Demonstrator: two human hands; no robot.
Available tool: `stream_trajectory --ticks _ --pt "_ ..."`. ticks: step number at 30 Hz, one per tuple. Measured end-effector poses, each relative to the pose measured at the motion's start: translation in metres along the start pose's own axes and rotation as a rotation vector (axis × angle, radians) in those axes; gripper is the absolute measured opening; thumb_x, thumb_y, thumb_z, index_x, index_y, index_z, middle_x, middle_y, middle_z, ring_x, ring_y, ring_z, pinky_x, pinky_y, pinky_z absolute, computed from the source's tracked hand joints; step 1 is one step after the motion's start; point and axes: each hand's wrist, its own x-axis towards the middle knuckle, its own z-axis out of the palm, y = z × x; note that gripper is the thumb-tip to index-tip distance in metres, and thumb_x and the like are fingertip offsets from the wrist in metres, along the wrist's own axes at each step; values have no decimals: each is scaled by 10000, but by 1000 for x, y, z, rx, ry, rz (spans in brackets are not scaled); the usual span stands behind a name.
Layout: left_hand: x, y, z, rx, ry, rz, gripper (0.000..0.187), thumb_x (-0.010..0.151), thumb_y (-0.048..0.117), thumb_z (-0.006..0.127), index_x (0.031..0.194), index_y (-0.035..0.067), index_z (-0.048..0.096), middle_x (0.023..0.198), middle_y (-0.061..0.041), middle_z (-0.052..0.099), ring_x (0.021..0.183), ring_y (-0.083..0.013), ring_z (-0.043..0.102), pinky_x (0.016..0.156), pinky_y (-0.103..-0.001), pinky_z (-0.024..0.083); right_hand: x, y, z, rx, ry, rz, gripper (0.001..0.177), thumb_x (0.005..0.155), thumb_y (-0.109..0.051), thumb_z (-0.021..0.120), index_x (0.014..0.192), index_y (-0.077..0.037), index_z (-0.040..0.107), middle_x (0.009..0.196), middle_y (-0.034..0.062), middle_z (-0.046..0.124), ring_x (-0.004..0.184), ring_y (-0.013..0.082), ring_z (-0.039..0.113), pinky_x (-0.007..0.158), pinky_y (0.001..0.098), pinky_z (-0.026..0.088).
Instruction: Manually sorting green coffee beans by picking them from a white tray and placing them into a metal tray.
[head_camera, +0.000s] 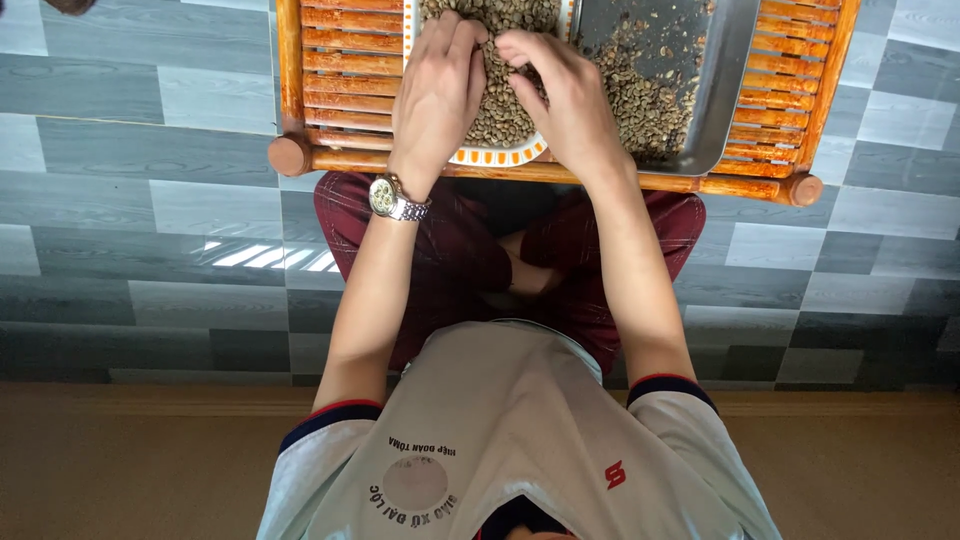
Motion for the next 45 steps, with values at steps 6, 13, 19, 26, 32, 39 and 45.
stream_trajectory --ticks 6,13,19,26,32,39,45 --pt "0 1 0 -13 17 26 172 875 -87 603 1028 -9 590 961 -124 568 865 -280 600 889 -423 521 13 2 2 -174 0 -32 352 794 85 816 1089 -5 649 984 98 709 911 231 666 871 355 561" --pt "-1 1 0 -43 18 -21 172 919 -56 563 1078 9 558 958 -117 588 864 -273 600 807 -414 521 15 21 28 -338 -25 -23 341 768 3 861 1066 -20 696 1009 71 666 941 222 618 956 364 544" --pt "-2 -2 3 -8 15 -50 232 933 -44 578 1149 21 519 956 -132 611 827 -270 630 759 -411 548 20 21 30 -428 -70 -31 298 785 -38 857 1050 -19 721 1029 75 670 976 224 618 967 368 543" --pt "-2 -4 7 11 22 -34 227 923 -62 571 1132 15 528 951 -125 619 818 -252 635 734 -403 564 23 20 30 -430 -50 -43 230 778 -46 854 960 -21 717 948 59 654 914 201 594 906 362 554" --pt "-2 -3 7 5 21 -34 216 917 -79 557 1117 2 549 910 -138 629 821 -257 631 740 -414 551 21 24 37 -441 -1 -59 163 801 -61 843 915 -42 728 899 40 679 866 173 587 854 336 560" --pt "-1 1 1 2 -9 -34 269 882 -86 553 1135 4 547 983 -131 624 891 -282 620 799 -429 520 16 13 27 -257 61 -42 161 829 5 812 948 -38 712 905 55 701 820 180 618 754 290 564" --pt "-2 -2 7 29 -15 -25 268 877 -106 549 1124 -5 539 951 -132 615 850 -270 619 794 -419 540 10 18 28 -124 97 -26 197 815 56 811 944 -35 694 900 64 720 779 181 657 753 293 583"
